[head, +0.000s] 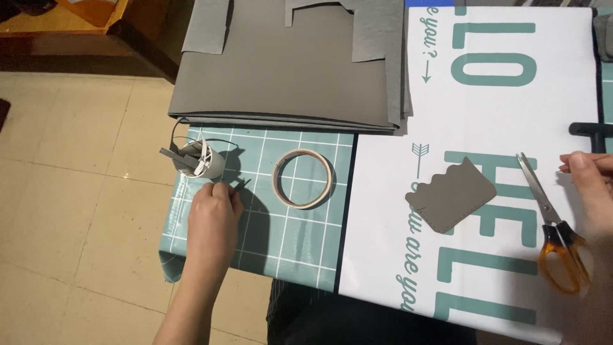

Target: Cutting a small piece of grey material and hand-stitching it with a needle and thread

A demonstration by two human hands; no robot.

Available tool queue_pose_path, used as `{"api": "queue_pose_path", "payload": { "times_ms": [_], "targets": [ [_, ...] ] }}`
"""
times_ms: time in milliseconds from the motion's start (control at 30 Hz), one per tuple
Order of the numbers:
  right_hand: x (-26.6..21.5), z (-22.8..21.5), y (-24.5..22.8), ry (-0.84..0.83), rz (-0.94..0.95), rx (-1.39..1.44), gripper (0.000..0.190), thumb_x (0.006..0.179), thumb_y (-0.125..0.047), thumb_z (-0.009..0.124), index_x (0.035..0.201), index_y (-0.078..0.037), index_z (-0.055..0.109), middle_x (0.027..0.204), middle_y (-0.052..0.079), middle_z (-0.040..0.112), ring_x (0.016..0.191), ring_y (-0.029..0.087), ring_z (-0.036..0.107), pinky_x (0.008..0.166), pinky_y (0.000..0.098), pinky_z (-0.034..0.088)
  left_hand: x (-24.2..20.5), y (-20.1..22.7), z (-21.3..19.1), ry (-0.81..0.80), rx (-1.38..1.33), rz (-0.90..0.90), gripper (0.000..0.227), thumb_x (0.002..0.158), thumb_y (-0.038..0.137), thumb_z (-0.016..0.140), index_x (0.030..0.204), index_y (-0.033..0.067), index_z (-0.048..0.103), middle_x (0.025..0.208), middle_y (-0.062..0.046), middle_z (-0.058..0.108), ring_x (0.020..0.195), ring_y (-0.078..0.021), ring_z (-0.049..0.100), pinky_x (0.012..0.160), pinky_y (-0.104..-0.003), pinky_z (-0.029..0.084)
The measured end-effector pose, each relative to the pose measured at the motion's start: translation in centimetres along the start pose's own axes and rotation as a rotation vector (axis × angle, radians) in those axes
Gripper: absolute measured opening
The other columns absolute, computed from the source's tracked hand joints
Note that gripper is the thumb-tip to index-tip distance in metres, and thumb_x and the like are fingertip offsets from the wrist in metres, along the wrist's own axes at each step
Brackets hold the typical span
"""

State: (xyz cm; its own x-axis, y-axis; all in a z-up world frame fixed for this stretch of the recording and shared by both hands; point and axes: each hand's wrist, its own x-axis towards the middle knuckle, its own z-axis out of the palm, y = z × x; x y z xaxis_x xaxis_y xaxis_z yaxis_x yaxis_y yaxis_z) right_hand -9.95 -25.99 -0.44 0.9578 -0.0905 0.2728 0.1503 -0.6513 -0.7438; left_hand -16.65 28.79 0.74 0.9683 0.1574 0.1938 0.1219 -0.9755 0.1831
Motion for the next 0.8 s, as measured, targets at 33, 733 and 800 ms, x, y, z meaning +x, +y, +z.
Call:
{"api": "queue_pose_path", "payload": {
  "times_ms": [33,733,800],
  "targets": [
    [0.0,0.0,1.0,0.000,-0.002,0.004,0.030,0.138,-0.014,0.053,0.139,0.015,0.057,0.133,0.028,0.064,0.117,0.036,0.062,0.100,0.0433,0.047,0.1,0.0,-0.3,0.002,0.003,-0.001,0.010,0.098,0.002,0.064,0.089,-0.0026,0.061,0.081,-0.015,0.056,0.066,-0.0323,0.051,0.053,-0.042,0.042],
    [0.2,0.2,5.0,-0.041,0.061,0.069,0.043,0.139,-0.027,0.043,0.140,0.013,0.059,0.126,0.023,0.058,0.119,0.032,0.057,0.104,0.0389,0.042,5.6,1.5,-4.7,0.902,-0.505,-0.243,0.008,0.107,0.017,0.068,0.107,0.0088,0.069,0.103,0.000,0.068,0.088,-0.0134,0.052,0.080,-0.029,0.043],
    [0.4,0.6,8.4,-0.039,0.070,0.087,0.048,0.139,-0.035,0.043,0.141,0.011,0.058,0.128,0.023,0.056,0.118,0.030,0.056,0.102,0.0397,0.044,5.5,1.3,-4.7,0.868,-0.436,-0.185,0.006,0.107,0.015,0.071,0.105,0.0088,0.070,0.100,0.001,0.066,0.087,-0.0144,0.051,0.077,-0.030,0.043]
  ]
}}
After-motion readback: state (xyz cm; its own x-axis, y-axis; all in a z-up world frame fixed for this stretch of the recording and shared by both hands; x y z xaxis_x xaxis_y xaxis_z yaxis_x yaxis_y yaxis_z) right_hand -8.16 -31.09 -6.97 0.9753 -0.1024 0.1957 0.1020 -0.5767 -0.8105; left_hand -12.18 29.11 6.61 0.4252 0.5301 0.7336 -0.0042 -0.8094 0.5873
